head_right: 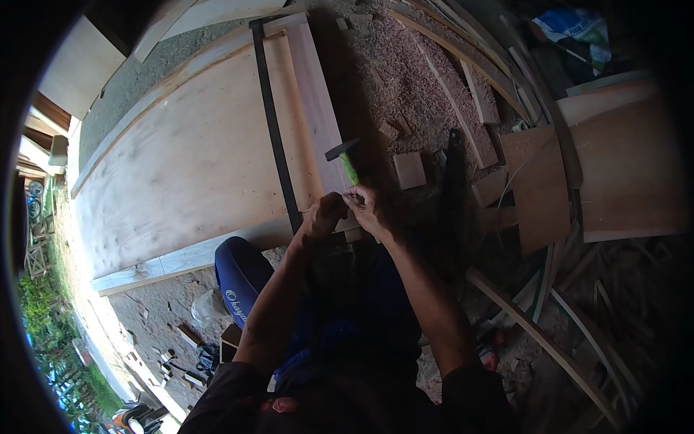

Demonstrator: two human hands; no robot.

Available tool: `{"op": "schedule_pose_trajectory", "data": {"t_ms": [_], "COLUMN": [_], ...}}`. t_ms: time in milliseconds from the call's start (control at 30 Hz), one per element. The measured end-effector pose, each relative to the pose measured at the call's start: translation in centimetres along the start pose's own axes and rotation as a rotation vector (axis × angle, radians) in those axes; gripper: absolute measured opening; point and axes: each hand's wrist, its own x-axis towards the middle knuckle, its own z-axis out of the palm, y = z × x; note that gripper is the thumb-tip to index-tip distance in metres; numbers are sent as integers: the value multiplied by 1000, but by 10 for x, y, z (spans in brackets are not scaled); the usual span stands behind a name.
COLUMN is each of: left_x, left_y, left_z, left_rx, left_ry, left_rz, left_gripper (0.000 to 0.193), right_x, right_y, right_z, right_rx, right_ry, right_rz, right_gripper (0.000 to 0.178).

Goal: The person sits on the floor and uses a hammer to drive nails into a wooden frame. They then use a square ruler and pencil to mark measurements on a piece of wood before sawing it with a hand saw.

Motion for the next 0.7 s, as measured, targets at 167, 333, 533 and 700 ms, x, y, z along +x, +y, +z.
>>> {"op": "schedule_pose_trajectory", "data": {"t_ms": [167,333,533,700], "left_x": [22,22,19,16], "left_y": [-18,-12,-11,-8], "left_z": [8,19,26,25], "left_rx": [68,75,241,308], "left_ry": [249,257,345,340], "left_rz": [131,23,-62,-66], "left_gripper": [15,12,16,18], "right_x": [-7,-40,-81,-81], "right_y": [-28,-36,-58,-62], "right_z": [-26,-62,-84,-85], "right_rx": [97,-230,-357,-407], "right_ry": [135,194,63,-33], "right_rz": [-67,-185,-234,-219], "right_gripper": [31,41,55,55]}}
